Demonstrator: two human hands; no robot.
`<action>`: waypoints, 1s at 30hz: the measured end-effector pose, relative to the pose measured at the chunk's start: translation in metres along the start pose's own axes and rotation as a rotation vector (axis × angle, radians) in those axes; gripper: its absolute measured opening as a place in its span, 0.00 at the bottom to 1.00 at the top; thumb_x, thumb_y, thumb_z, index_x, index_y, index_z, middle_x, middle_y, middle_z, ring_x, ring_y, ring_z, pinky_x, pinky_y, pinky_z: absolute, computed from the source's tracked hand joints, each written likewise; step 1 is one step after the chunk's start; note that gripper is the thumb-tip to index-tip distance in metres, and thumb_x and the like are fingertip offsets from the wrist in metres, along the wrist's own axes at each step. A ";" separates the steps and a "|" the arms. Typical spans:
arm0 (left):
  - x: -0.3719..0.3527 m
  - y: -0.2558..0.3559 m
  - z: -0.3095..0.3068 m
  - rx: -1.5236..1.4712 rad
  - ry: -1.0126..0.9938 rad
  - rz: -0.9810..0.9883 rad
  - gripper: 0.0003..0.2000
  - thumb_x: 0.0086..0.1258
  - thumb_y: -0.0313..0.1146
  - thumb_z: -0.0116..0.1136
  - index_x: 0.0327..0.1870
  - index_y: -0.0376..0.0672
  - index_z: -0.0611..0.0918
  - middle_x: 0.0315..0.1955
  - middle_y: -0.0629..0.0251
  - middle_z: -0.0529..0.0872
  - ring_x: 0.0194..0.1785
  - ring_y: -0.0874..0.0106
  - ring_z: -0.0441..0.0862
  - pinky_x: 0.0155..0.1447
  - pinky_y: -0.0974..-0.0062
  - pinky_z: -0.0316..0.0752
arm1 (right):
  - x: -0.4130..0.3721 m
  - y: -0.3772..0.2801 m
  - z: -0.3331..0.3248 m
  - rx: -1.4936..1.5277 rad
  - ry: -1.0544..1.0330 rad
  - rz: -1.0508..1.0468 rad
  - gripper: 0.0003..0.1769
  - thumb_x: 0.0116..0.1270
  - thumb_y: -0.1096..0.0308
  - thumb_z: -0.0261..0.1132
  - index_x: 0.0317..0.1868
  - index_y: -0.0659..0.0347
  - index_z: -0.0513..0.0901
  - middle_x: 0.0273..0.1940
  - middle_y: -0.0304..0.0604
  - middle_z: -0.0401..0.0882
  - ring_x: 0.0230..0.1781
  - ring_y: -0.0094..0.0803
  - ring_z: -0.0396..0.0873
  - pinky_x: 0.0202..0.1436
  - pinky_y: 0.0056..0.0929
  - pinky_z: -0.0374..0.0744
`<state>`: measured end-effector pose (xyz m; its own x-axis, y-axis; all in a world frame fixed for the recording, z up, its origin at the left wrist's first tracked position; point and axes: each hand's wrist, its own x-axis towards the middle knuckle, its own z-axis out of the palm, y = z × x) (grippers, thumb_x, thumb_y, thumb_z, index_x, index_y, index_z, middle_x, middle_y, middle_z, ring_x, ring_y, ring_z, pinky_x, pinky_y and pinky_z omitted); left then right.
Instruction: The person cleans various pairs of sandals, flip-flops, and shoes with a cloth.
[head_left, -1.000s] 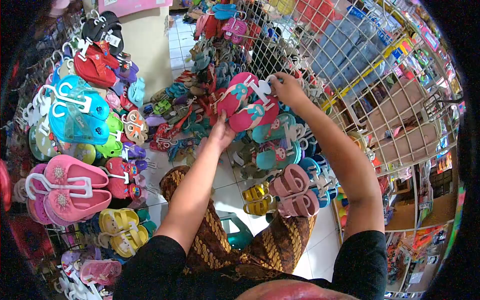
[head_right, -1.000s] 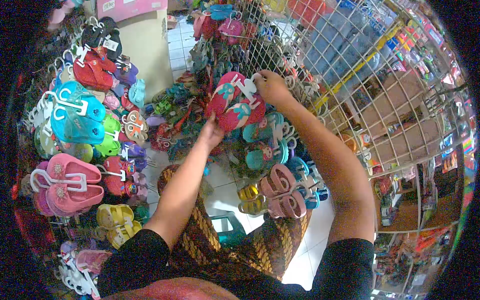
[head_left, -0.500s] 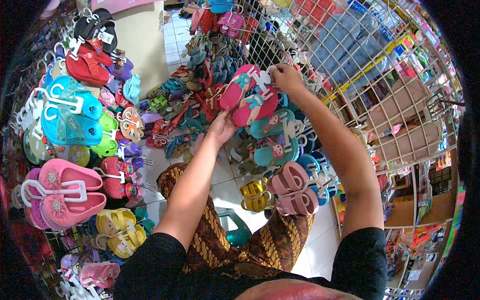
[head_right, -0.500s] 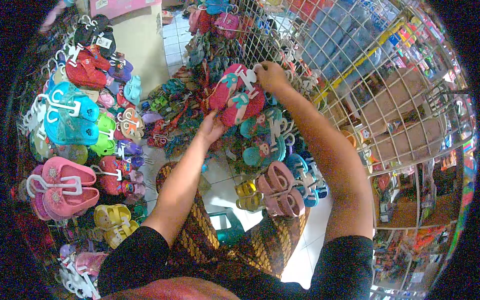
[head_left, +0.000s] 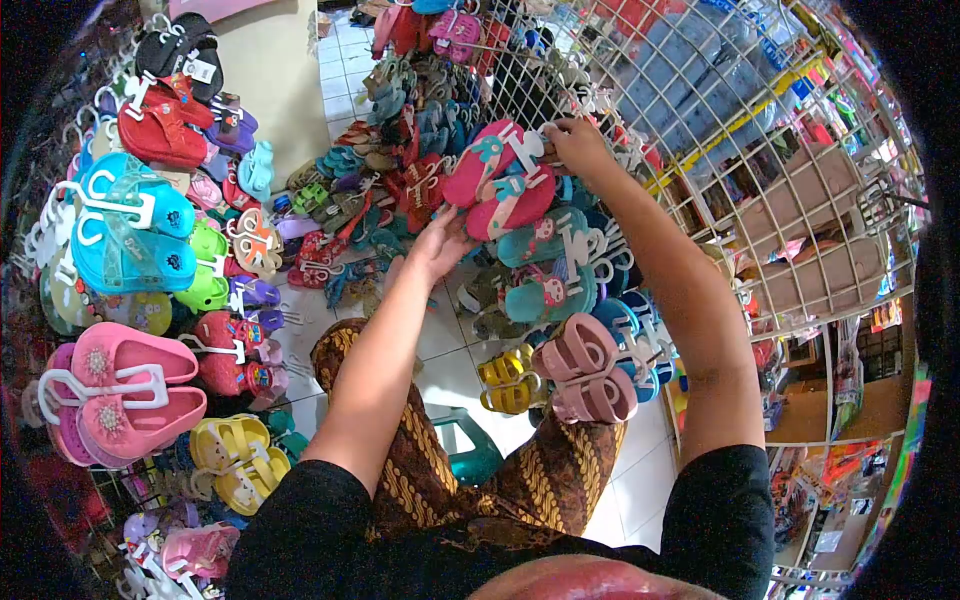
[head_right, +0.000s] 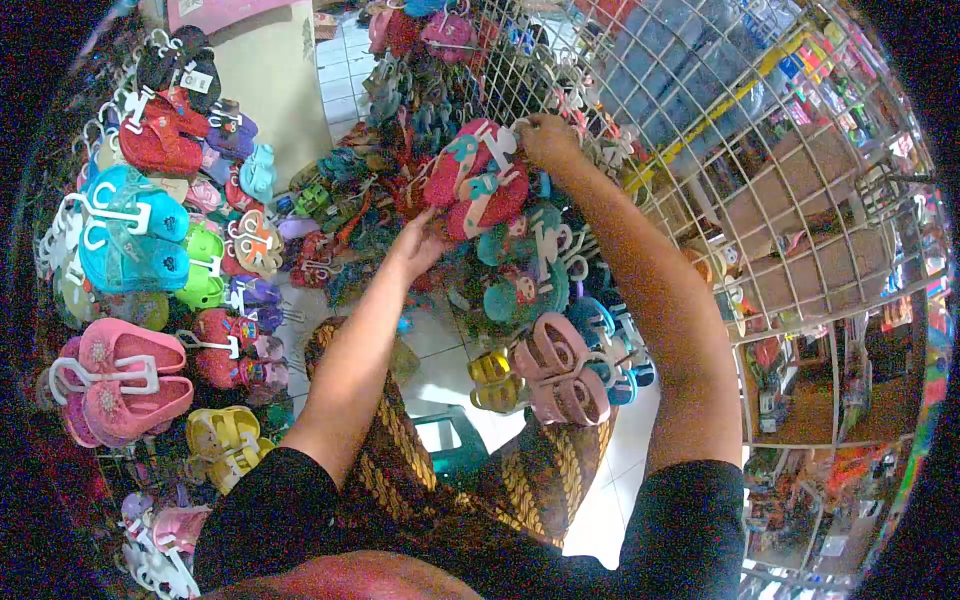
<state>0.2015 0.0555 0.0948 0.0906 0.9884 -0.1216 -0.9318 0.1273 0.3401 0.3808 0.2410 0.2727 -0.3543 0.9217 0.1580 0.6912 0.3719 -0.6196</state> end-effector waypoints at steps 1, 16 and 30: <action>-0.003 0.000 0.005 0.016 0.029 0.007 0.22 0.79 0.41 0.50 0.68 0.41 0.71 0.65 0.54 0.77 0.68 0.58 0.74 0.74 0.54 0.65 | 0.000 0.004 0.000 0.026 -0.027 0.032 0.24 0.68 0.48 0.60 0.51 0.59 0.87 0.48 0.56 0.86 0.50 0.53 0.84 0.58 0.46 0.79; -0.001 -0.011 0.002 0.270 -0.004 -0.093 0.30 0.77 0.38 0.57 0.77 0.49 0.60 0.65 0.59 0.76 0.63 0.61 0.79 0.65 0.56 0.75 | -0.023 -0.009 -0.003 0.084 -0.075 0.054 0.26 0.73 0.47 0.56 0.52 0.62 0.85 0.47 0.59 0.86 0.50 0.53 0.84 0.56 0.46 0.80; -0.005 -0.002 -0.011 0.723 0.330 -0.099 0.23 0.75 0.50 0.57 0.64 0.45 0.77 0.51 0.68 0.84 0.51 0.67 0.82 0.52 0.61 0.75 | -0.125 -0.174 -0.063 -0.468 0.190 -0.303 0.20 0.67 0.52 0.65 0.50 0.60 0.85 0.35 0.58 0.87 0.40 0.56 0.86 0.50 0.50 0.82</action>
<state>0.1993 0.0498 0.0847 -0.0527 0.9088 -0.4139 -0.4557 0.3469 0.8198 0.3441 0.0676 0.4090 -0.4902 0.7542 0.4369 0.7966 0.5911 -0.1264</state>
